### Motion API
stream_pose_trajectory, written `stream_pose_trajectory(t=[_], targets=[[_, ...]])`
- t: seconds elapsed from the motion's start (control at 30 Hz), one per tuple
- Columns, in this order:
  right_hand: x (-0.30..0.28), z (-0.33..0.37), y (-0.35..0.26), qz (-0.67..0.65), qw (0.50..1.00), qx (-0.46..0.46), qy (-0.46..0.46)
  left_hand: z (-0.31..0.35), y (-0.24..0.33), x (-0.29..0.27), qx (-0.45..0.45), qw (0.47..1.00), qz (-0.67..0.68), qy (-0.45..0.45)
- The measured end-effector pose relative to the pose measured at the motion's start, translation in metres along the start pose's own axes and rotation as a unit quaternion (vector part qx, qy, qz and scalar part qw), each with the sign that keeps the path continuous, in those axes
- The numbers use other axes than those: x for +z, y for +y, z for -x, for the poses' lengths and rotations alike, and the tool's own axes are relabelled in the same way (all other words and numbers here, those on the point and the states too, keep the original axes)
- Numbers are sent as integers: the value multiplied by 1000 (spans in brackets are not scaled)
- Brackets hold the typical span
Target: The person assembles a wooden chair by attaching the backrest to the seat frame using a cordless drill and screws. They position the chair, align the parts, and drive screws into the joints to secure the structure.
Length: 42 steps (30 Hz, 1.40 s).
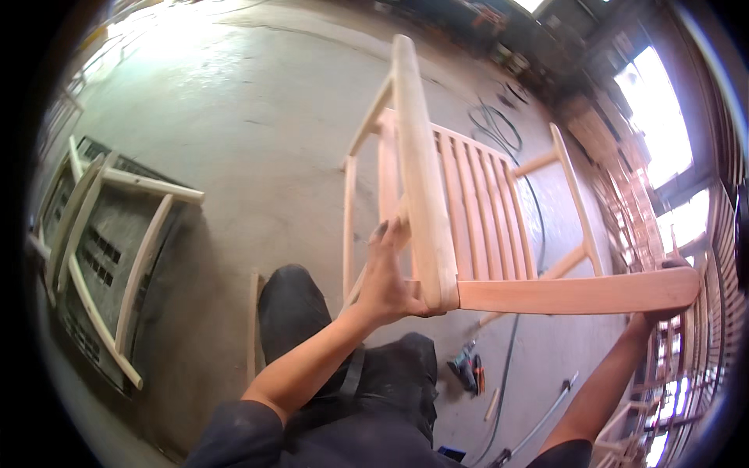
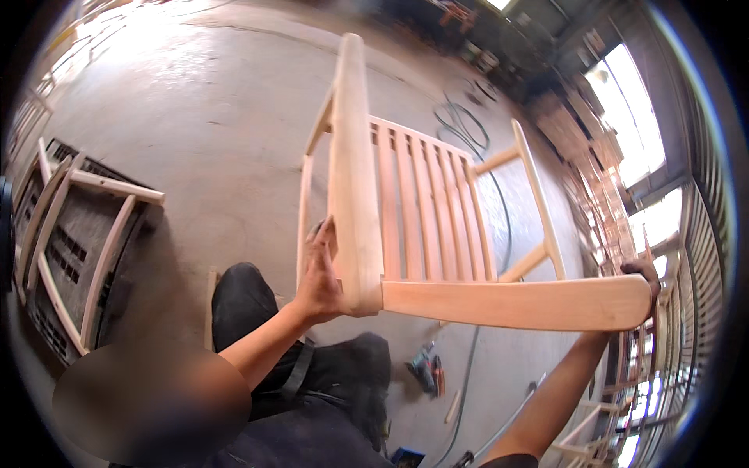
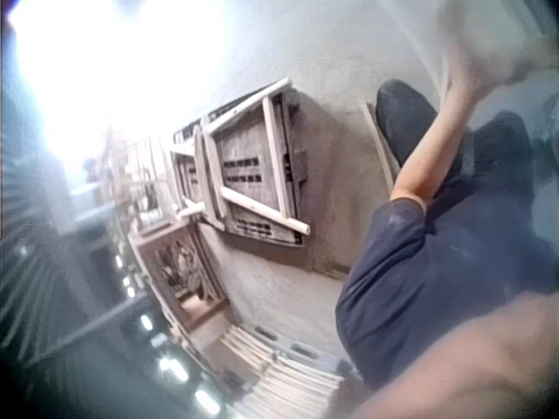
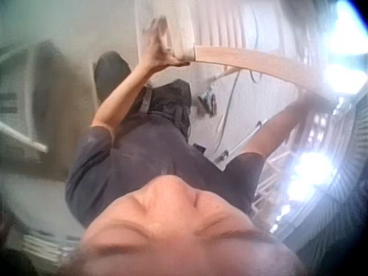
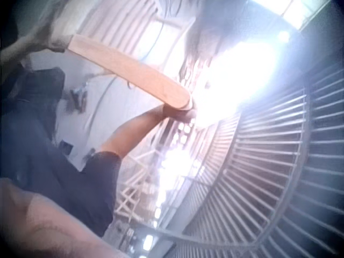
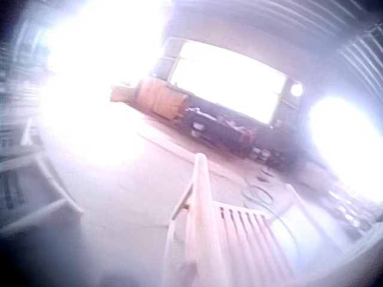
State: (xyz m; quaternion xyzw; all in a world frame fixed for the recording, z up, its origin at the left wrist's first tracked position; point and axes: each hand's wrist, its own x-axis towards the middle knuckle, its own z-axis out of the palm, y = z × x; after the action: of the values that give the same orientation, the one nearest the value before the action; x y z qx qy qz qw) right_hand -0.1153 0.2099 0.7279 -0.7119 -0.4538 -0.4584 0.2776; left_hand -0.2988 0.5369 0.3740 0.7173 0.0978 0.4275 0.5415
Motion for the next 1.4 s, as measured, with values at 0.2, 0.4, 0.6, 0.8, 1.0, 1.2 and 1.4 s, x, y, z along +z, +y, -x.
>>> stream_pose_trajectory(t=[0.2, 0.4, 0.6, 0.8, 1.0, 1.2, 1.4], targets=[[40, 17, -31, 17, 998, 52, -9, 7, -16, -14, 19, 998, -62, 25], [80, 22, -78, 74, 991, 102, 40, 0, -46, -13, -19, 998, 64, -20], [142, 94, -182, 35, 977, 168, 124, -85, -113, -58, -130, 893, 385, -194], [203, 145, -279, -12, 975, 185, 120, -114, -87, -63, -119, 890, 377, -226], [188, 138, -300, -13, 977, 209, 32, -89, -91, -59, -174, 898, 328, -235], [212, 161, -294, -385, 896, 197, 103, -51, -116, -65, -106, 913, 340, -200], [200, 149, -295, -414, 886, 188, 94, -43, -86, -75, -153, 928, 277, -195]])
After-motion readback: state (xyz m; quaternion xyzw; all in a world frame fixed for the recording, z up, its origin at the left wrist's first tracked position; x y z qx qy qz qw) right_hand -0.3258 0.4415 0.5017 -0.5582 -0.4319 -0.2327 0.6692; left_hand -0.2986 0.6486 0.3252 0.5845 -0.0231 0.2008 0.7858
